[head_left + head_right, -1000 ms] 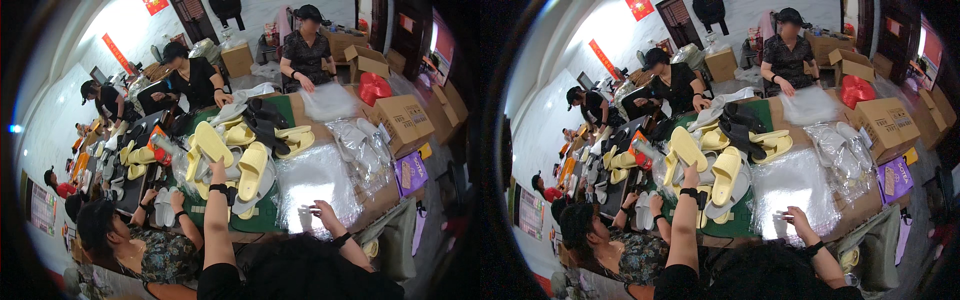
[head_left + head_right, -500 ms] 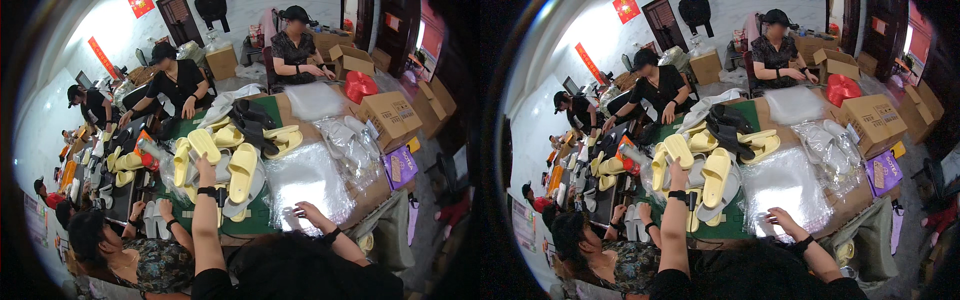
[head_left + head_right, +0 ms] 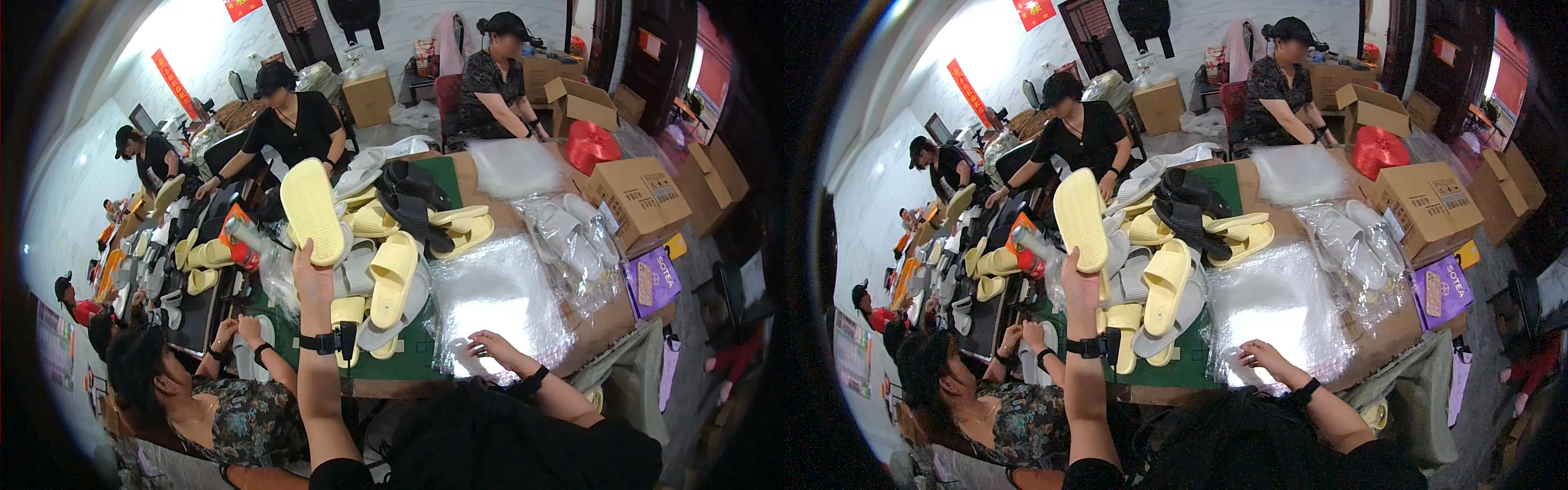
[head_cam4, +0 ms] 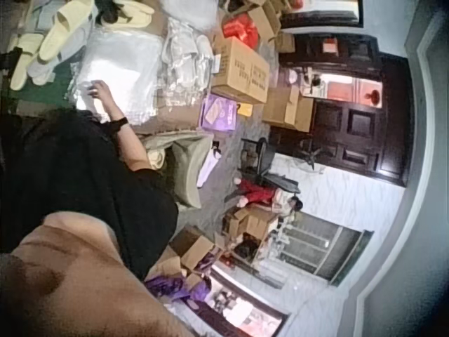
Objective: The recorder is inspecting, bagging, and packing yellow and white slippers into a large sack.
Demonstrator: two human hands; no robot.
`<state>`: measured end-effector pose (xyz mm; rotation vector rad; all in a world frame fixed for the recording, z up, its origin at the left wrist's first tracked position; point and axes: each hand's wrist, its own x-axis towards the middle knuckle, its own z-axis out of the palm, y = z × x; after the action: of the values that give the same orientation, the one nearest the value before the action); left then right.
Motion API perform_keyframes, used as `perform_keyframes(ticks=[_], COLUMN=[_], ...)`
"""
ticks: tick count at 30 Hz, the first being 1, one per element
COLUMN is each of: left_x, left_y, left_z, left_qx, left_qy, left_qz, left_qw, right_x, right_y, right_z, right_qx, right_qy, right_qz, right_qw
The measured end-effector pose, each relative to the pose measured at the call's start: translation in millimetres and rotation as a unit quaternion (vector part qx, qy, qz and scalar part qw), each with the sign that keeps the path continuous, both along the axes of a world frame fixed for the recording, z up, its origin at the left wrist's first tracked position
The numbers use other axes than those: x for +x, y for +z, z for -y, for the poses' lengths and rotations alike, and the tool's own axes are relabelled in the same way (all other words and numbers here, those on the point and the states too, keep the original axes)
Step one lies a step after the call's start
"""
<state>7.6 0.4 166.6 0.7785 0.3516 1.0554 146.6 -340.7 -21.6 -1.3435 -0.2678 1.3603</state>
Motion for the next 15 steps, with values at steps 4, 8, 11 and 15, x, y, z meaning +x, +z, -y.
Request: perform_keyframes(ticks=[4, 8, 11, 15], left_x=[6.4, 21.6, 36.2, 57.3], left_y=[30.9, 51.7, 41.6, 31.2], left_z=[41.9, 101.4, 133.3, 182.9], left_qx=[0.022, -0.015, -0.037, -0.117], left_qy=[-0.079, -0.194, -0.257, -0.348], left_qz=[0.016, 0.051, 0.013, -0.002], left_qw=[0.996, 0.980, 0.966, 0.930], right_x=[8.8, 23.3, 37.0, 59.3], right_y=[-4.5, 18.0, 33.0, 38.2], right_z=[2.2, 2.5, -1.3, -7.4], right_qx=[0.006, 0.007, 0.024, 0.010], right_qy=[0.004, -0.026, -0.083, -0.182], right_qz=[-0.007, 0.047, 0.174, 0.270], right_qw=[1.000, 0.999, 0.981, 0.946])
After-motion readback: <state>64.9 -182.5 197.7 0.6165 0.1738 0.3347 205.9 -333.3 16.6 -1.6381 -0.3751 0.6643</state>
